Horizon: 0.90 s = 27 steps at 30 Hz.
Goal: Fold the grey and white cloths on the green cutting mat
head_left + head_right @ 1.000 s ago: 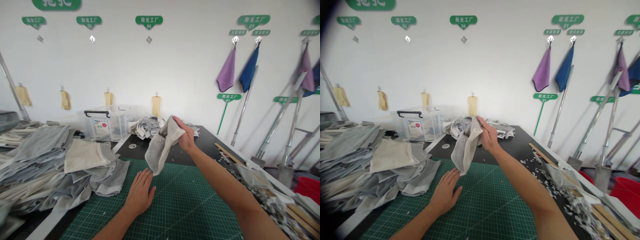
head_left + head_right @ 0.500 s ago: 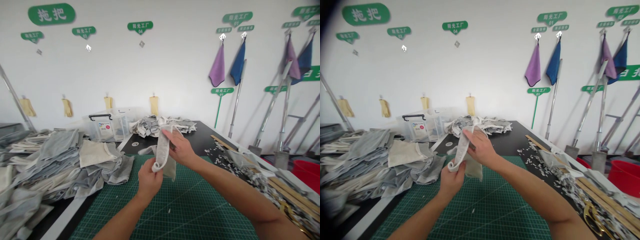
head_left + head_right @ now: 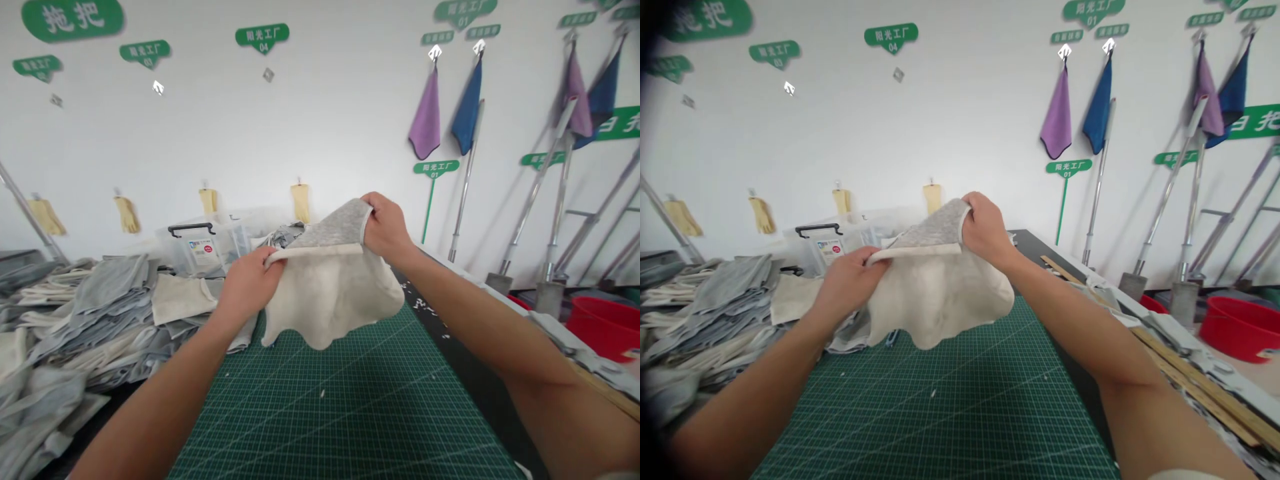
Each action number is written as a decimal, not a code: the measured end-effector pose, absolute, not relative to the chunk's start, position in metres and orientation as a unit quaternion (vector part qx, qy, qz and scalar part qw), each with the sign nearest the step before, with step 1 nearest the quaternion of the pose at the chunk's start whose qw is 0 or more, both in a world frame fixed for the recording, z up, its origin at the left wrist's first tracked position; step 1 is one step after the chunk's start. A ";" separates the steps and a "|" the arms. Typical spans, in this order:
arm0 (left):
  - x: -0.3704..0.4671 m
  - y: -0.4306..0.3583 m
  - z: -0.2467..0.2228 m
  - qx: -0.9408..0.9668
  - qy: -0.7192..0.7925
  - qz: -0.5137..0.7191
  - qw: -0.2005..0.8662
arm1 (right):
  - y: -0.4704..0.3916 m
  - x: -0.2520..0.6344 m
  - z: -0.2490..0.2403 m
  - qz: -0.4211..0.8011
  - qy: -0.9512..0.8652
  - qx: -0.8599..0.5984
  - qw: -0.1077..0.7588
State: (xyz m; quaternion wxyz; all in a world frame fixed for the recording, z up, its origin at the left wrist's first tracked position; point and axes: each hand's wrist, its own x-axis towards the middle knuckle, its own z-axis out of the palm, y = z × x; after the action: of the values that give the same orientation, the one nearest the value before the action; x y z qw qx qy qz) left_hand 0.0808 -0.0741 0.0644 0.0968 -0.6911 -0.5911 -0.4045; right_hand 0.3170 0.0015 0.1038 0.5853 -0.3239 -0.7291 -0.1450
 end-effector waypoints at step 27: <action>0.075 -0.091 0.088 -0.610 -0.630 -0.415 0.241 | -0.001 0.338 0.087 0.030 -0.766 -0.385 0.515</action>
State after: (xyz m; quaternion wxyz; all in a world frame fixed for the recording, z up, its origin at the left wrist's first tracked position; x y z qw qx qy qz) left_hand 0.0751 -0.0914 0.0884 0.2412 -0.6102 -0.6300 -0.4154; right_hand 0.3381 -0.0013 0.0874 0.5145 -0.3852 -0.7655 0.0300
